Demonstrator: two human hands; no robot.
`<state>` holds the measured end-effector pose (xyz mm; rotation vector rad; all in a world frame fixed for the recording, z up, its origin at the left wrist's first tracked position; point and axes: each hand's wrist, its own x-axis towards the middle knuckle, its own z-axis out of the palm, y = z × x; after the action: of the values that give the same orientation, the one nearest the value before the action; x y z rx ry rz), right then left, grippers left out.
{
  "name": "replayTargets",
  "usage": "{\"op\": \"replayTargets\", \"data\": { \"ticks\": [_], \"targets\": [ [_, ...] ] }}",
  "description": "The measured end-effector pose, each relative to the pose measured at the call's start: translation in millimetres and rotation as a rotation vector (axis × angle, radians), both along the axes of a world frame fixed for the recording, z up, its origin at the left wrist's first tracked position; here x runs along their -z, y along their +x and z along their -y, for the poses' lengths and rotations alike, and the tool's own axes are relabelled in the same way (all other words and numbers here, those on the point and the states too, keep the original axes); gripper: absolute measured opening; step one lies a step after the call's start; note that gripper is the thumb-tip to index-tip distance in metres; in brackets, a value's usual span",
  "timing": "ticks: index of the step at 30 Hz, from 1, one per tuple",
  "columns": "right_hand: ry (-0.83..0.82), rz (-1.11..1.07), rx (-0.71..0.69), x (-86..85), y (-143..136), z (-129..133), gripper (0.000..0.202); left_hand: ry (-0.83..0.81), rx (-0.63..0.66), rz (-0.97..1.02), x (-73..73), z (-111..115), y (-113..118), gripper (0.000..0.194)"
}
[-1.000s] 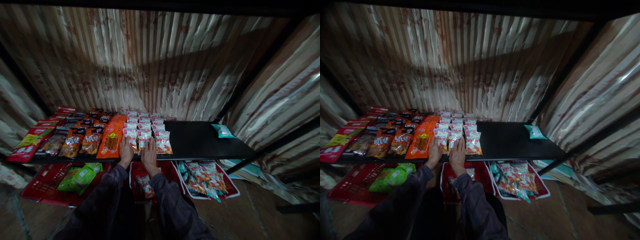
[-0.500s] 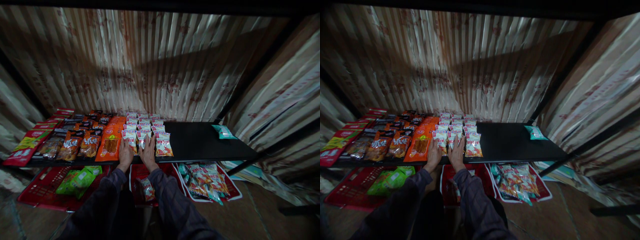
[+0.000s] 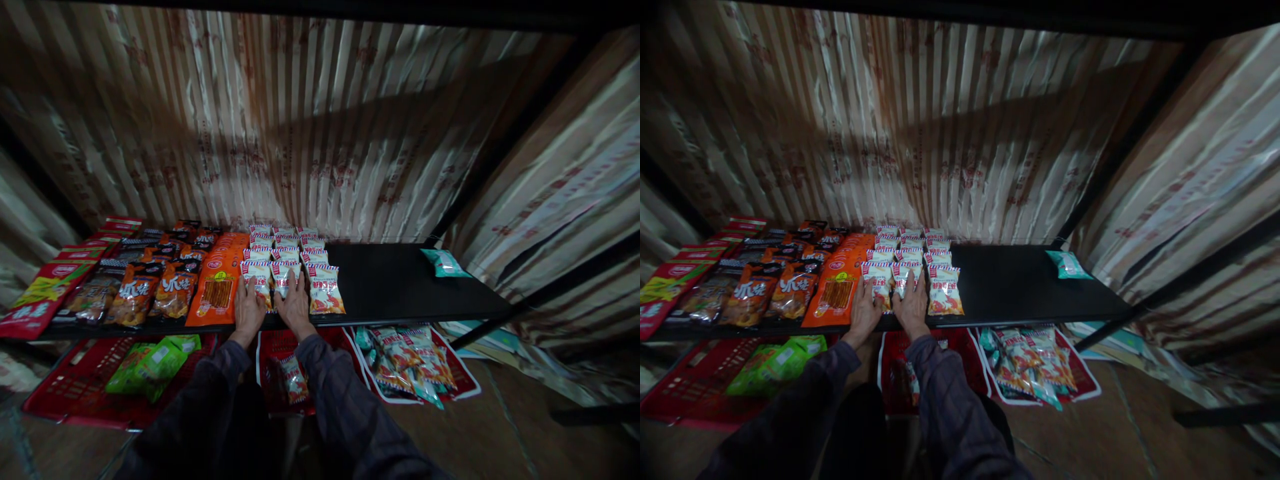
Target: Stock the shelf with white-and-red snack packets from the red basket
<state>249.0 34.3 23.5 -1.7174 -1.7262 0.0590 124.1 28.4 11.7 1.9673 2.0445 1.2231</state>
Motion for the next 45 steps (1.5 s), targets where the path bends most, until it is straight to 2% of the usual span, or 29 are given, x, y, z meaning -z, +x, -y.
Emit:
{"op": "replayTargets", "data": {
  "ticks": [6, 13, 19, 28, 37, 45],
  "targets": [
    [-0.032, -0.004, 0.020, -0.9, -4, 2, 0.069, -0.015, 0.010, -0.011, -2.1, 0, -1, 0.054],
    [0.101, -0.023, 0.009, 4.8, 3, -5, 0.067, 0.014, 0.025, 0.010, 1.9, -2, -1, 0.055],
    [0.130, -0.012, 0.014, 10.9, 2, -6, 0.061, 0.039, 0.018, -0.013, 1.9, 0, 0, 0.053],
    [0.200, 0.034, -0.030, 10.0, 2, 0, 0.060, 0.076, 0.046, 0.006, 8.0, -2, -2, 0.053],
    [0.179, 0.079, -0.098, 16.0, 13, 10, 0.058, 0.062, 0.093, -0.008, 7.1, -1, -3, 0.055],
    [0.139, 0.026, -0.105, 19.0, 15, 6, 0.055, -0.002, 0.152, -0.025, 1.0, 0, -11, 0.053]
  ]
}}
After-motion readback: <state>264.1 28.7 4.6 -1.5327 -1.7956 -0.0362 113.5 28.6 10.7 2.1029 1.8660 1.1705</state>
